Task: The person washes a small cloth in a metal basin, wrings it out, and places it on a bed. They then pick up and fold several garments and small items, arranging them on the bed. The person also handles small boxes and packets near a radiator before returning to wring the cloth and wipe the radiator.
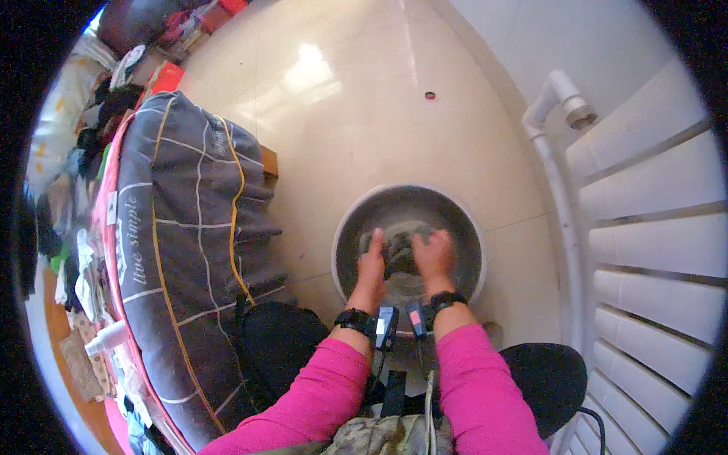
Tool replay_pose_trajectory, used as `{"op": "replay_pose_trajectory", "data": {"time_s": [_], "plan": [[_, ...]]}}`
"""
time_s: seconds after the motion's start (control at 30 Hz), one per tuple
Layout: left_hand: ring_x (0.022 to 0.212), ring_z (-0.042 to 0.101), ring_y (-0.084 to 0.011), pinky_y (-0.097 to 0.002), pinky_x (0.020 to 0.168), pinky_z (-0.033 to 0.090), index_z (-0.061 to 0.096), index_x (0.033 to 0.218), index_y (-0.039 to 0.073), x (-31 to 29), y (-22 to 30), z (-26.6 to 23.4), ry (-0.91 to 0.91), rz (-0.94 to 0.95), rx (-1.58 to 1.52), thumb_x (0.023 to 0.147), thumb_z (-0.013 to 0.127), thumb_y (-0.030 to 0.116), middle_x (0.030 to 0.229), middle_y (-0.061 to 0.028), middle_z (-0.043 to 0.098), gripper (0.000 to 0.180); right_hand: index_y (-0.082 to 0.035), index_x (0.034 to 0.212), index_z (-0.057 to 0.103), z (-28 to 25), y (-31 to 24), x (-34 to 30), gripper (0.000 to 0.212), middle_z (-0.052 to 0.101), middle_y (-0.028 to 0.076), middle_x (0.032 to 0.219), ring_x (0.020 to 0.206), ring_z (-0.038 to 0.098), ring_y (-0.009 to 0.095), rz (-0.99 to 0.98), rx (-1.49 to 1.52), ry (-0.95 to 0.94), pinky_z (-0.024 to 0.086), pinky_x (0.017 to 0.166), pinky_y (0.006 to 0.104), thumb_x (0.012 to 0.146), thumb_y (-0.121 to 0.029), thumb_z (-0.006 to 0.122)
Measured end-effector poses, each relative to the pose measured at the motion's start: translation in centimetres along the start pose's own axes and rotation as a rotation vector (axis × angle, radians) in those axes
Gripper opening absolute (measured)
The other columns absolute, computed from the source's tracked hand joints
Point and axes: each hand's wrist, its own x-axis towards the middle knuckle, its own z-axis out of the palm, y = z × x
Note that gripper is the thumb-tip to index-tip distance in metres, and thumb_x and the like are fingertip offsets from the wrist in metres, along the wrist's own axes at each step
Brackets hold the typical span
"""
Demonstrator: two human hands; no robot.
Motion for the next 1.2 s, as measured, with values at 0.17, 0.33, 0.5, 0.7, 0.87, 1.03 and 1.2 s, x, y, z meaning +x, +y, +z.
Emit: {"op": "replay_pose_trajectory", "data": {"time_s": [0.17,0.33,0.5,0.7,0.87,1.03,1.2], "plan": [[0.088,0.057,-0.021,-0.035,0.076,0.045,0.06,0.103,-0.009,-0.5,2.2,-0.9,0.276,0.069,-0.065,0.079,0.064,0.05,0.101,-0.013,0.061,0.064,0.003,0.083,0.061,-2.2,1.7,2.0,0.041,0.061,0.023,0.083,0.079,0.059,0.038,0.138,-0.136,-0.061,0.047,0.071,0.0429,0.069,-0.035,0.07],[0.096,0.056,-0.0272,-0.0358,0.083,0.045,0.044,0.117,-0.008,0.5,1.8,-2.0,0.272,0.195,-0.154,0.081,0.066,0.026,0.112,-0.0147,0.055,0.054,0.0,0.097,0.061,-5.0,2.4,2.0,0.041,0.06,0.02,0.101,0.096,0.057,0.036,0.251,-0.416,-0.255,0.046,0.083,0.0427,0.07,-0.029,0.067],[0.107,0.05,-0.0288,-0.0358,0.092,0.039,0.031,0.12,-0.008,-1.1,3.2,-0.4,0.098,0.417,0.447,0.075,0.07,0.028,0.117,-0.0234,0.048,0.07,-0.007,0.123,0.047,-3.1,1.3,0.4,0.068,0.046,0.015,0.129,0.12,0.042,0.032,-0.492,-0.211,-0.301,0.036,0.099,0.0404,0.062,-0.02,0.075],[0.106,0.05,-0.0263,-0.0369,0.089,0.042,0.026,0.128,-0.004,-4.9,6.2,1.2,-0.112,0.296,0.301,0.076,0.069,0.043,0.118,-0.0181,0.048,0.081,-0.009,0.121,0.051,-2.0,-1.2,0.6,0.072,0.051,0.016,0.125,0.113,0.051,0.032,-0.356,0.137,-0.749,0.04,0.096,0.0385,0.056,-0.019,0.079],[0.111,0.044,-0.0283,-0.0484,0.088,0.041,0.028,0.127,0.004,-1.9,4.3,-0.4,-0.137,-0.053,-0.219,0.075,0.07,0.04,0.127,-0.0154,0.038,0.076,-0.015,0.126,0.046,-4.4,-0.9,1.7,0.072,0.06,0.019,0.109,0.098,0.059,0.037,-0.309,0.263,-0.679,0.048,0.084,0.0388,0.061,-0.022,0.077],[0.113,0.047,-0.0306,-0.0461,0.09,0.041,0.039,0.127,0.005,0.8,1.5,-1.0,0.16,0.164,0.067,0.077,0.066,0.025,0.127,-0.0168,0.044,0.06,-0.01,0.133,0.031,-3.0,0.6,-1.1,0.083,0.058,0.023,0.109,0.099,0.057,0.039,-0.331,-0.466,-0.754,0.047,0.081,0.042,0.062,-0.013,0.074],[0.127,0.035,-0.0336,-0.0439,0.104,0.03,0.033,0.134,0.01,-2.0,7.6,-0.5,-0.384,0.705,1.082,0.067,0.073,0.017,0.135,-0.0166,0.038,0.078,-0.006,0.128,0.034,-4.6,-2.1,0.6,0.073,0.057,0.024,0.109,0.101,0.056,0.039,-0.365,-0.429,-0.974,0.047,0.082,0.0429,0.064,-0.005,0.068]]}}
